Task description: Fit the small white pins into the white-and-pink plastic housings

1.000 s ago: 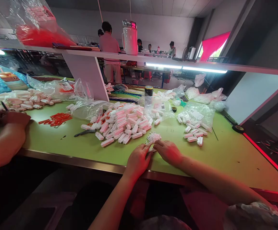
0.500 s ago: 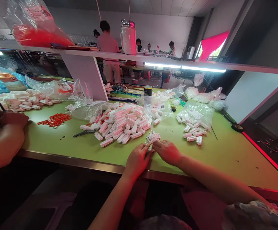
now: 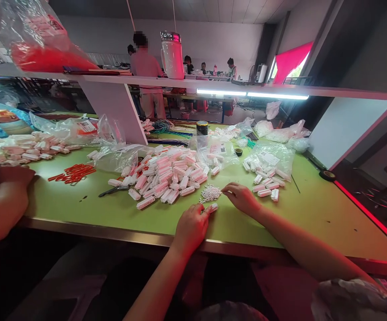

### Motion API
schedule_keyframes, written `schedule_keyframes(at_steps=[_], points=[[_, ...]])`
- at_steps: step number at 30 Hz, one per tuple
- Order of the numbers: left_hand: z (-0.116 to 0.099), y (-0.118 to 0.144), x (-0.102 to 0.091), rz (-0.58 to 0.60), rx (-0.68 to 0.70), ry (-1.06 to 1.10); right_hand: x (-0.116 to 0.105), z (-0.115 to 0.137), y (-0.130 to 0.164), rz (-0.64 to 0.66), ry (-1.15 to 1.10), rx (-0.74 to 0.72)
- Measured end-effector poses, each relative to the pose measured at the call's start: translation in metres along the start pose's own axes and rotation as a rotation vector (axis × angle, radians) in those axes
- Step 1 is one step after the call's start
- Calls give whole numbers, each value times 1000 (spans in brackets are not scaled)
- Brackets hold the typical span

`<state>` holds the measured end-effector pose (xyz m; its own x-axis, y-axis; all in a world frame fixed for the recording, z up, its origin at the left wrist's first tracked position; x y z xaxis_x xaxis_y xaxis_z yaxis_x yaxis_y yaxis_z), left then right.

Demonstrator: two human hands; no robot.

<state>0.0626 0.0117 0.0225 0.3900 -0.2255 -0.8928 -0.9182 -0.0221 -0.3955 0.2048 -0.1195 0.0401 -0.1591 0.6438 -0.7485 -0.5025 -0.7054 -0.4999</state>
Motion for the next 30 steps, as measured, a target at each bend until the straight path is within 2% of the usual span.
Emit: schedule_keyframes(at_steps=[8, 11, 15, 17, 20, 23, 26, 30], points=[[-10, 6, 5, -32, -65, -109, 17, -23, -1, 130, 132, 140], [-12, 11, 7, -29, -92, -46, 23, -24, -2, 147, 143, 149], [0, 3, 0, -62, -111, 91, 24, -20, -3, 137, 132, 114], [6, -7, -4, -44, -40, 138, 26, -17, -4, 155, 133, 97], [9, -24, -4, 70, 153, 162, 27, -16, -4, 196, 155, 110], [11, -32, -3, 154, 228, 157, 25, -16, -3, 210, 161, 110], [13, -30, -5, 138, 182, 184, 20, -14, 0, 189, 125, 95], [18, -17, -6, 39, -2, 238, 13, -1, 3, 124, -14, 72]])
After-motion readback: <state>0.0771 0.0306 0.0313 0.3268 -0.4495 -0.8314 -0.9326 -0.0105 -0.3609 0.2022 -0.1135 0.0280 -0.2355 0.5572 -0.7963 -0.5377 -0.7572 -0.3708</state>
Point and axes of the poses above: each hand's wrist, its own y-axis away from the middle knuckle, its own x-axis out of the palm, z = x × y, the point moved 6 cm from there along -y, towards the middle knuckle, and after that the axes turned 3 degrees about -x, right-handed, at the moved point
